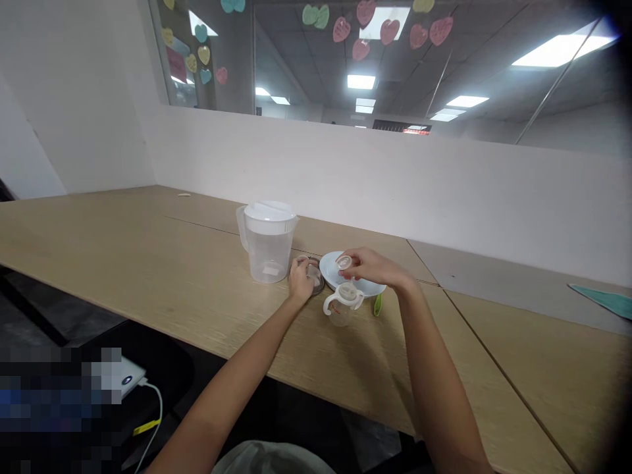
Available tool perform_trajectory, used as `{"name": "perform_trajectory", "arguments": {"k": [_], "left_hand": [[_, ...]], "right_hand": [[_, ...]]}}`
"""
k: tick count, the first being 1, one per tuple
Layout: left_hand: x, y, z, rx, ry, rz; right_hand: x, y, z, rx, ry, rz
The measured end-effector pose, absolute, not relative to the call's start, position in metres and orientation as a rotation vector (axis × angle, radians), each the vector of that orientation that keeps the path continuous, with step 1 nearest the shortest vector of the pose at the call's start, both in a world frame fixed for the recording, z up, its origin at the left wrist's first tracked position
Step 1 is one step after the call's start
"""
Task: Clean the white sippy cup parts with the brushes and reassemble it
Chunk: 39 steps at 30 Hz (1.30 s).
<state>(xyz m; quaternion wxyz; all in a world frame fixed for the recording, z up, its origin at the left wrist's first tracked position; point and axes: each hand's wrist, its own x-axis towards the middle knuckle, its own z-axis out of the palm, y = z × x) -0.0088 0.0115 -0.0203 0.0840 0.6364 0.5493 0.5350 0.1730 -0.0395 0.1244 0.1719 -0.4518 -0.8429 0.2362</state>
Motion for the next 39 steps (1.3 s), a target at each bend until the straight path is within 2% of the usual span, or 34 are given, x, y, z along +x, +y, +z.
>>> {"name": "perform_trajectory", "arguments": {"k": [4,11,17,21,27,32,39], "left_hand": [[-0.007,0.007,-0.014,1.899,1.614,1.740],[-0.004,-0.005,-0.002,1.924,1.534,2.055],[0.002,-0.012,-0.008,2.619,1.075,1.753],[0.004,-0.014,-0.011,2.777,0.883,1.661],[0.001,-0.014,-0.010,2.666,0.971,1.847],[0.002,-0.013,-0.006,2.499,1.152,2.054],[0.005,-0.018,0.002,2.346,1.316,1.928]], "right_hand": [[0.174,-0.038,0.121,-1.445,-2.452,0.467],[0.175,-0.035,0.118,-1.480,-2.565,0.457],[0.167,-0.028,0.106,-1.344,-2.545,0.478],[0.162,-0.018,0.097,-1.140,-2.533,0.537],[0.163,-0.013,0.096,-0.970,-2.385,0.609],[0.159,-0.017,0.102,-1.001,-2.210,0.429],[0.157,-0.019,0.104,-1.078,-2.249,0.139]]}}
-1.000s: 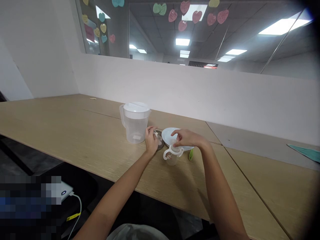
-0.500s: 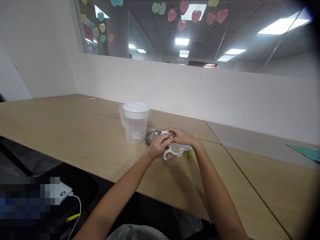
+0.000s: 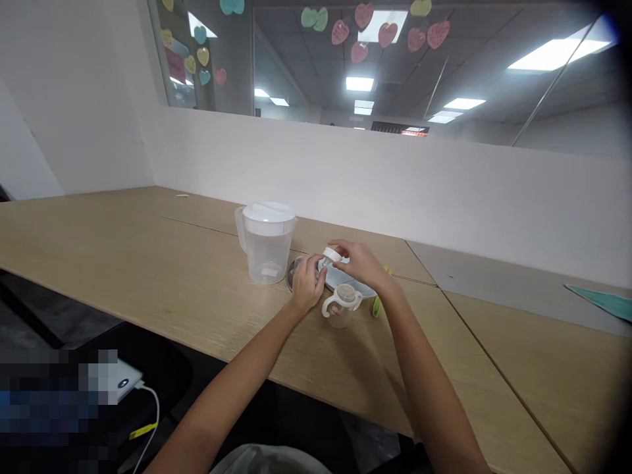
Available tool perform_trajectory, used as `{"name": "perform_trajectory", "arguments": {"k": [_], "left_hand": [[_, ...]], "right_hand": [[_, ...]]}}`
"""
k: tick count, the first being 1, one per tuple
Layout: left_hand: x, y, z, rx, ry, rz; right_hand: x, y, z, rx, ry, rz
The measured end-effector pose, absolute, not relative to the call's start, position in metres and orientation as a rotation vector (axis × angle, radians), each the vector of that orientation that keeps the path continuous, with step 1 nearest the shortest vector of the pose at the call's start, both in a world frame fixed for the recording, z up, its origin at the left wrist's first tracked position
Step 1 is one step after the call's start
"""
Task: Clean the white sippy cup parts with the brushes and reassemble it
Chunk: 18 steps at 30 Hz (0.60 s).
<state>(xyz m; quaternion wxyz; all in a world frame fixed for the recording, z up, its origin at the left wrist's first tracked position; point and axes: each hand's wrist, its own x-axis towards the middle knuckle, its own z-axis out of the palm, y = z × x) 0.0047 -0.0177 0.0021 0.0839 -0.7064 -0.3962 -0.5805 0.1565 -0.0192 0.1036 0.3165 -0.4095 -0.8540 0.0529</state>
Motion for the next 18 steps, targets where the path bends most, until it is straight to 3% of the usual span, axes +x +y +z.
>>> {"name": "perform_trajectory", "arguments": {"k": [12,18], "left_hand": [[0.006,-0.012,-0.003,-2.181,-1.348,-1.448],[0.006,-0.007,-0.008,-2.188,-1.281,-1.603]], "right_hand": [[0.145,-0.025,0.101,-1.137,-2.430,-0.089],[0.143,-0.024,0.093,-1.041,-2.387,-0.012]]}}
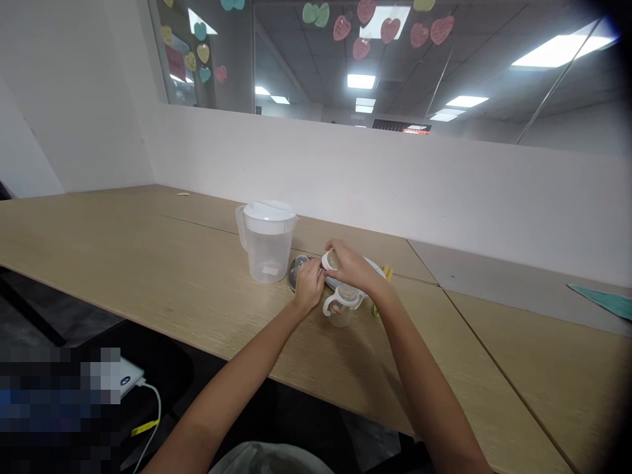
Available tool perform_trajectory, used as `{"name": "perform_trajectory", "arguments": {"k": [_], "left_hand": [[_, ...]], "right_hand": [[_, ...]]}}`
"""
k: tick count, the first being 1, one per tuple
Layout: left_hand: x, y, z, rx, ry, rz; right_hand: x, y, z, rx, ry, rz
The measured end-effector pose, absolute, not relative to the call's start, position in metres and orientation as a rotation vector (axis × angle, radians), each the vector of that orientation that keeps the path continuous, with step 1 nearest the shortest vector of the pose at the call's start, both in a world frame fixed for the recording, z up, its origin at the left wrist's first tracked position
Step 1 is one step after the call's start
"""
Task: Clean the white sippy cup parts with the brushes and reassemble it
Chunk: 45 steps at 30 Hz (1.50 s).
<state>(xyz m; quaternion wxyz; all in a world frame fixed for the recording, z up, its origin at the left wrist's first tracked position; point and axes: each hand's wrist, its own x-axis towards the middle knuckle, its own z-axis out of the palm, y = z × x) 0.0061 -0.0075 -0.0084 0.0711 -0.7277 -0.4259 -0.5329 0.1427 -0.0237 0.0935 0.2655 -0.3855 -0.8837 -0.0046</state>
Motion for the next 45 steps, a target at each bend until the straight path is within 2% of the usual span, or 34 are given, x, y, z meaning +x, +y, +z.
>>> {"name": "perform_trajectory", "arguments": {"k": [3,11,20,29,34,38,45], "left_hand": [[0.005,-0.008,-0.008,-2.150,-1.221,-1.689],[-0.007,0.011,-0.019,-2.032,-0.962,-1.651],[-0.015,0.024,-0.030,-2.080,-1.010,-1.609],[-0.010,0.007,-0.020,-2.180,-1.140,-1.584],[0.001,-0.011,-0.010,-2.292,-1.327,-1.898],[0.006,-0.023,-0.010,-2.397,-1.113,-2.106],[0.013,-0.035,-0.005,-2.768,-0.894,-1.492]], "right_hand": [[0.140,-0.028,0.096,-1.002,-2.405,0.045],[0.123,-0.060,0.114,-1.084,-2.510,-0.190],[0.115,-0.075,0.119,-1.106,-2.615,-0.372],[0.125,-0.080,0.124,-1.113,-2.591,-0.350],[0.142,-0.070,0.129,-1.161,-2.409,-0.244],[0.158,-0.060,0.133,-1.289,-2.279,-0.122],[0.172,-0.048,0.131,-1.182,-2.225,0.150]]}}
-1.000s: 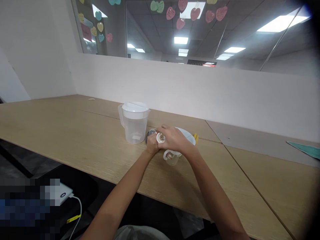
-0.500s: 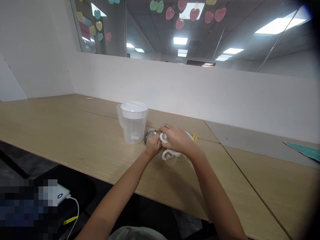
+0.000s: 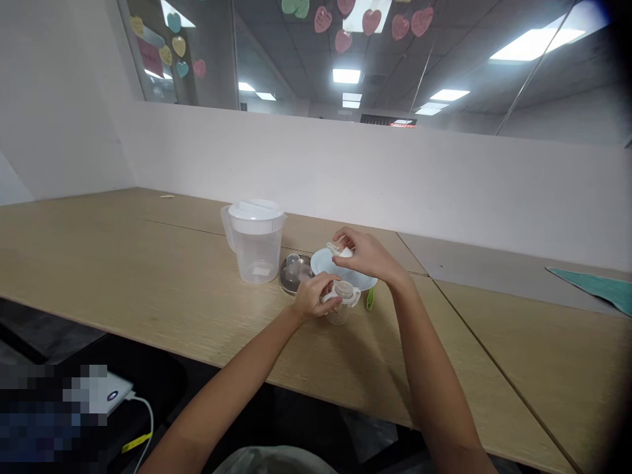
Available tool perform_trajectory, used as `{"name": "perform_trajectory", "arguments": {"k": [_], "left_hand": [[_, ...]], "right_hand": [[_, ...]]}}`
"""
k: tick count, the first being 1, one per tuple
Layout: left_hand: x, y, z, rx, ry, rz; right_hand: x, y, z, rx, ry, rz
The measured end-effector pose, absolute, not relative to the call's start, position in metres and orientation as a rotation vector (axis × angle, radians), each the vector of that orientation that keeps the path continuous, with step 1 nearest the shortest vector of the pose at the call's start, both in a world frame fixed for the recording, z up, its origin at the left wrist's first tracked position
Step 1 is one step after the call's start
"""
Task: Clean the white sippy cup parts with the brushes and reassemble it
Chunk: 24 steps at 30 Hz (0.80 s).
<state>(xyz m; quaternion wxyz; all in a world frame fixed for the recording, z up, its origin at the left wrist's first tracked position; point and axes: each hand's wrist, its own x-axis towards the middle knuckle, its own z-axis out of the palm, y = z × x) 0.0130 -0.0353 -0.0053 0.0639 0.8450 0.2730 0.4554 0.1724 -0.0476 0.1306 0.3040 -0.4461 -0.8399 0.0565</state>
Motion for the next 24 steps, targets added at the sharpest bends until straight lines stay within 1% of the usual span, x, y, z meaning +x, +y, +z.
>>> {"name": "perform_trajectory", "arguments": {"k": [4,9,16,20,24], "left_hand": [[0.016,-0.033,-0.005,2.712,0.840,1.258],[0.018,-0.029,-0.010,2.752,1.020,1.246],[0.012,-0.027,-0.007,2.767,0.993,1.215],[0.010,-0.028,-0.005,2.752,1.036,1.194],[0.011,-0.027,-0.008,2.789,1.120,1.145]], "right_hand": [[0.174,-0.051,0.133,-1.097,-2.323,0.322],[0.180,-0.052,0.132,-1.142,-2.511,0.490],[0.187,-0.045,0.130,-1.293,-2.534,0.406],[0.192,-0.041,0.129,-1.334,-2.562,0.474],[0.190,-0.042,0.128,-1.235,-2.609,0.542]]}}
